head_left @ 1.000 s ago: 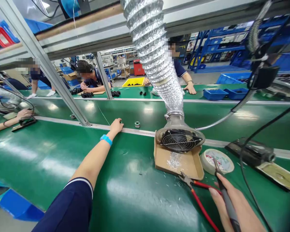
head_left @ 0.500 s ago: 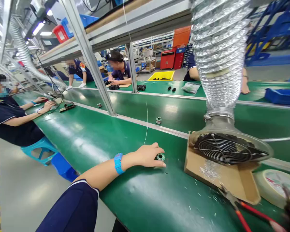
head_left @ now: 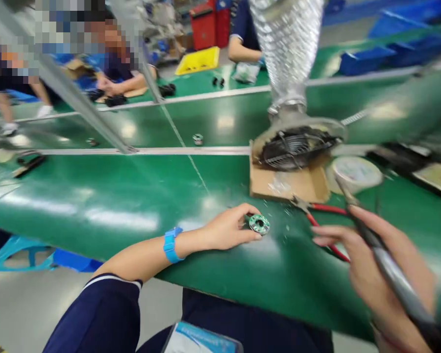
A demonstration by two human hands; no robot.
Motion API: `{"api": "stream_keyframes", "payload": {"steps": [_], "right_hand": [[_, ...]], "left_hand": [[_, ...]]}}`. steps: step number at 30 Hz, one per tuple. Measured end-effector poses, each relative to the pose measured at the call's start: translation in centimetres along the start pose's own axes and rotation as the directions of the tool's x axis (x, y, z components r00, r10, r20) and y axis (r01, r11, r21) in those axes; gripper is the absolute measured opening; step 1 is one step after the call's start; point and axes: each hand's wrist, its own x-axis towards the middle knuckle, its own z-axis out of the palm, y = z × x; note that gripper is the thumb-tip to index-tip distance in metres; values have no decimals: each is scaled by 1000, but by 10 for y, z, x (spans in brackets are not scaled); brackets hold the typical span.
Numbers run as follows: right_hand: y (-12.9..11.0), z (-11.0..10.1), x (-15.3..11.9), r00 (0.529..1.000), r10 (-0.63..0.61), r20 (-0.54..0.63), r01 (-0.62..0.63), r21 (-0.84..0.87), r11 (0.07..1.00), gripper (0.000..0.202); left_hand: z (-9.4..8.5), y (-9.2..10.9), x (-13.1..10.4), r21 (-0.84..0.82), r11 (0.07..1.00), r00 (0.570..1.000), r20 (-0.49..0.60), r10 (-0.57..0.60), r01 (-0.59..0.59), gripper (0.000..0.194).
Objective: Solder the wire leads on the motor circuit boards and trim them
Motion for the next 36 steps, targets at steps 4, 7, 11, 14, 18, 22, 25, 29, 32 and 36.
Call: {"api": "stream_keyframes", "payload": {"steps": [4, 7, 11, 14, 18, 22, 25, 29, 32, 36], "right_hand": [[-19, 11, 1, 975, -21, 220, 9, 56, 998, 41], [-26, 15, 5, 956, -44, 290, -2, 155, 988, 46], [-29, 18, 8, 919, -19, 394, -54, 173, 983, 48], [-29, 20, 10, 901, 17, 433, -89, 148, 985, 47], [-31, 20, 12, 878, 38, 476, -126, 155, 980, 47], [-35, 21, 12, 870, 60, 489, -150, 147, 978, 41], [-36, 23, 10, 876, 50, 480, -134, 142, 981, 37], [-33, 26, 7, 924, -1, 383, -65, 158, 985, 36], [-33, 27, 5, 933, -25, 358, -31, 151, 988, 37], [-35, 26, 6, 919, -12, 393, -33, 108, 994, 35]], "left_hand": [[12, 14, -1, -195, 980, 996, 78, 54, -38, 46], [16, 17, -5, -183, 980, 991, 99, 91, -72, 45], [16, 17, -11, -160, 977, 983, 88, 159, -144, 44], [14, 18, -13, -126, 968, 970, 85, 227, -215, 41], [13, 18, -13, -48, 954, 950, 90, 299, -296, 40], [13, 19, -13, 20, 944, 941, 85, 328, -330, 42], [13, 19, -13, 54, 938, 938, 78, 337, -342, 42], [14, 20, -14, 49, 945, 946, 61, 320, -323, 42], [13, 20, -15, 40, 952, 951, 68, 301, -304, 42], [12, 18, -15, 20, 952, 950, 81, 301, -304, 41]]}}
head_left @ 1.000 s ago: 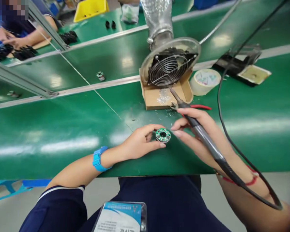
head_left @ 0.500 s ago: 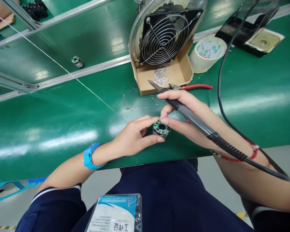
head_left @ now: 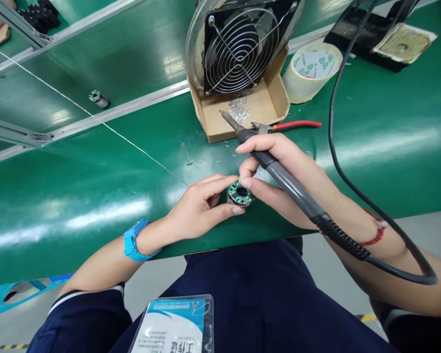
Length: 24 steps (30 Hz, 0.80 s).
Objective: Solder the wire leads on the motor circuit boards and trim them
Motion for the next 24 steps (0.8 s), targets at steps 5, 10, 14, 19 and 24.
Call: {"api": "stream_keyframes", "payload": {"steps": [5, 10, 14, 19, 24], "right_hand": [[5, 3, 2, 998, -30, 49, 28, 52, 998, 31], [15, 11, -3, 996, -33, -88, 35, 19, 999, 44], [24, 22, -5, 995, -26, -97, -3, -288, 958, 59], [36, 29, -1, 995, -99, 17, 94, -501, 860, 47], [32, 33, 1, 986, -163, 15, 159, -339, 927, 55]], "left_hand": [[-1, -6, 1, -19, 1000, 1000, 21, -22, 23, 42], [0, -16, 6, 14, 999, 998, -41, -37, 37, 39], [3, -24, 12, 187, 980, 990, -137, -40, 65, 31], [5, -38, 13, -46, 970, 957, -160, -244, 240, 60], [4, -36, 10, -303, 938, 971, -111, -213, 171, 79]]}}
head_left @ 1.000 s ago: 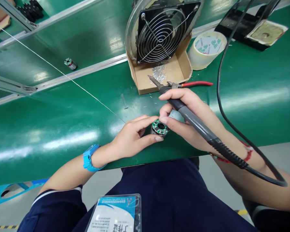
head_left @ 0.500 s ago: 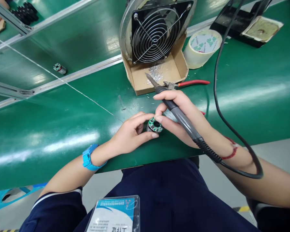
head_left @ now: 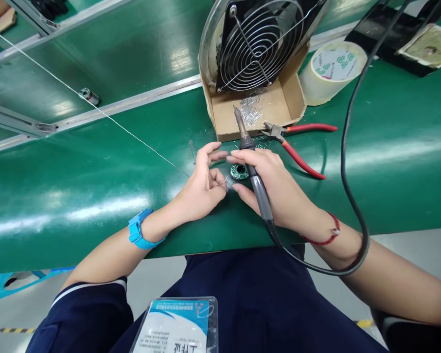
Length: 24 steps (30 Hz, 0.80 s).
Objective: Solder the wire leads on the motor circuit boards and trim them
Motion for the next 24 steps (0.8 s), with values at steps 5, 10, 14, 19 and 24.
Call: {"api": "stream_keyframes", "payload": {"steps": [5, 10, 14, 19, 24], "right_hand": [[-10, 0, 0, 995, -5, -101, 14, 89, 996, 29], [-5, -12, -6, 949, 186, -255, -147, 165, 975, 39], [1, -24, -20, 899, 324, -295, -270, 209, 940, 45], [5, -29, -41, 854, 320, -411, -190, 326, 926, 29], [2, -30, -48, 845, 380, -377, -204, 430, 879, 16]], "left_hand": [[-1, 13, -3, 93, 981, 985, 50, 164, -168, 73], [-12, 19, 2, 644, 715, 948, 53, 313, -272, 8], [-16, 15, 6, 619, 771, 981, -8, 196, -149, 9], [-14, 12, 6, 611, 770, 977, 28, 213, -186, 12], [-14, 11, 6, 597, 779, 971, 4, 237, -193, 14]]}}
